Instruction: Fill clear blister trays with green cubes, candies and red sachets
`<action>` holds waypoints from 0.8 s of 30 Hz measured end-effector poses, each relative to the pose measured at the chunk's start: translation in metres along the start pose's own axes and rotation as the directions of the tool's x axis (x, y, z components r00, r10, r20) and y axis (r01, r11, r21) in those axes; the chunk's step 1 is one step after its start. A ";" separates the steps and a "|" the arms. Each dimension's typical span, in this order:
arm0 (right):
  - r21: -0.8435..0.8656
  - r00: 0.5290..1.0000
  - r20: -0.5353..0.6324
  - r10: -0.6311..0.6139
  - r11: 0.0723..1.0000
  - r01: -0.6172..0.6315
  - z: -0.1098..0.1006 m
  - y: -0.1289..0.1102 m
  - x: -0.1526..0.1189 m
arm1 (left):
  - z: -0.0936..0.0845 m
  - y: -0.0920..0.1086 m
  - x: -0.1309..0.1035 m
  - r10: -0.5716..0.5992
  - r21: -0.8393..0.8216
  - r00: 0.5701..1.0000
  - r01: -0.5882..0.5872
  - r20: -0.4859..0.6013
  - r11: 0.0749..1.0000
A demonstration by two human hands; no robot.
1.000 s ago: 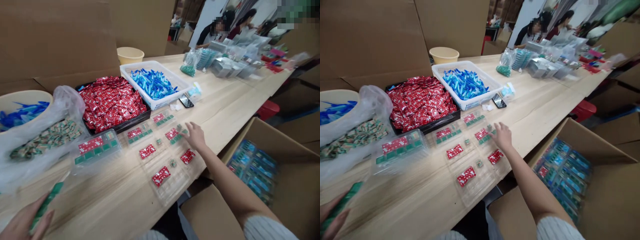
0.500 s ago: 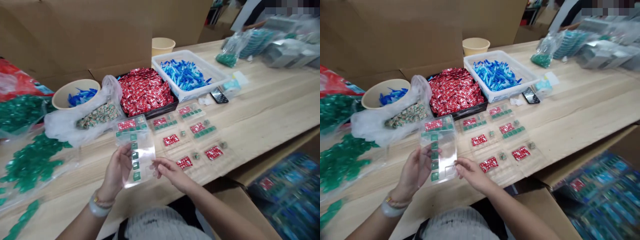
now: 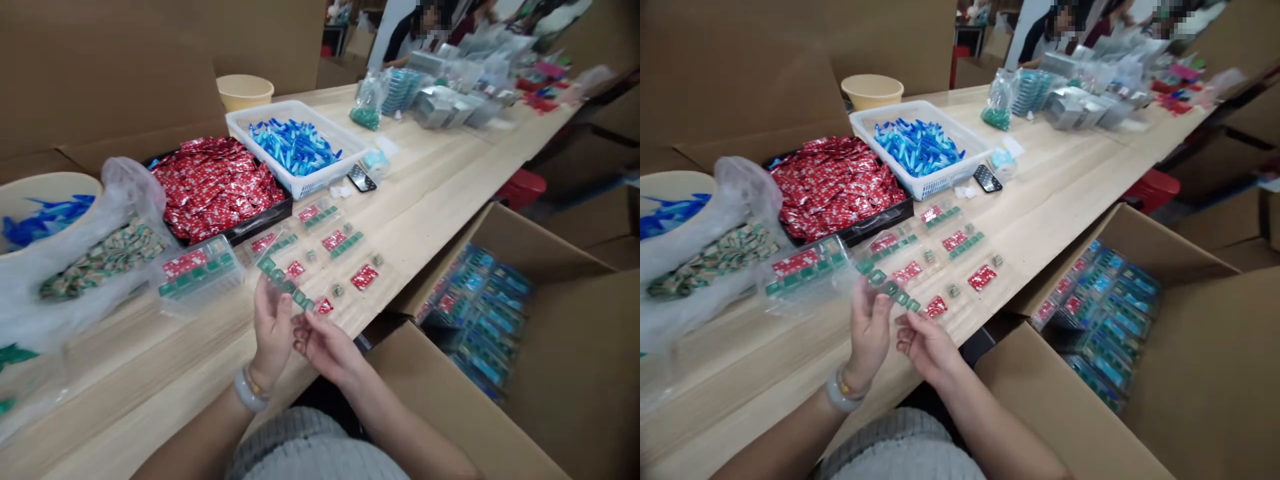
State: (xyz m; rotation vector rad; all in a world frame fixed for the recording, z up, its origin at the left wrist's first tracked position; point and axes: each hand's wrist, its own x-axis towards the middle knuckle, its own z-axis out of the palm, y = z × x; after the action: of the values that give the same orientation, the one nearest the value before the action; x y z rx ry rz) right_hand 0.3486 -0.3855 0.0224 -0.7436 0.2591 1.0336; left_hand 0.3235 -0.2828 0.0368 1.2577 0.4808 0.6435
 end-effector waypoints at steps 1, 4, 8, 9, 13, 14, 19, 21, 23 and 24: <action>0.006 0.997 -0.052 -0.061 0.998 0.061 -0.007 -0.011 0.000 | 0.007 0.001 -0.003 -0.009 0.001 0.995 0.009 0.095 1.000; -0.181 0.962 -0.132 -0.238 0.960 0.212 -0.048 -0.079 -0.008 | 0.024 0.001 -0.007 -0.140 -0.012 0.909 0.157 0.393 0.988; -0.559 0.914 -0.193 -0.358 0.805 0.197 -0.116 -0.191 -0.019 | 0.050 -0.020 -0.007 -0.292 0.287 0.757 0.144 0.584 0.947; -0.616 0.917 -0.211 -0.338 0.775 0.144 -0.129 -0.211 -0.017 | 0.057 -0.029 -0.008 -0.273 0.381 0.729 0.018 0.628 0.924; -0.707 0.950 -0.251 -0.184 0.706 -0.050 -0.158 -0.242 0.003 | 0.079 -0.056 -0.013 -0.129 0.477 0.529 -0.598 0.838 0.644; -0.715 0.955 -0.245 -0.165 0.697 -0.063 -0.161 -0.241 0.008 | 0.083 -0.060 -0.013 -0.118 0.465 0.492 -0.680 0.863 0.566; -0.858 0.885 -0.349 -0.307 0.486 -0.169 -0.165 -0.227 0.009 | 0.093 -0.067 -0.008 -0.153 0.448 0.422 -0.819 0.894 0.359; -0.930 0.779 -0.366 -0.510 0.215 -0.297 -0.164 -0.220 0.003 | 0.095 -0.071 -0.004 -0.184 0.434 0.395 -0.848 0.900 0.305; -0.898 0.670 -0.217 -0.710 -0.124 -0.422 -0.162 -0.210 0.001 | 0.096 -0.076 -0.001 -0.206 0.411 0.366 -0.874 0.908 0.261; -0.848 0.663 -0.099 -0.742 -0.286 -0.446 -0.162 -0.203 0.003 | 0.096 -0.079 0.000 -0.211 0.399 0.354 -0.884 0.911 0.243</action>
State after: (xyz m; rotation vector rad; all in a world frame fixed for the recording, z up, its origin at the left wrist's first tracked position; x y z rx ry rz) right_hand 0.5451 -0.5519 -0.0092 -2.8717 -0.2229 0.1722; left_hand 0.4011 -0.3647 -0.0158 2.7378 -0.6500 -0.0685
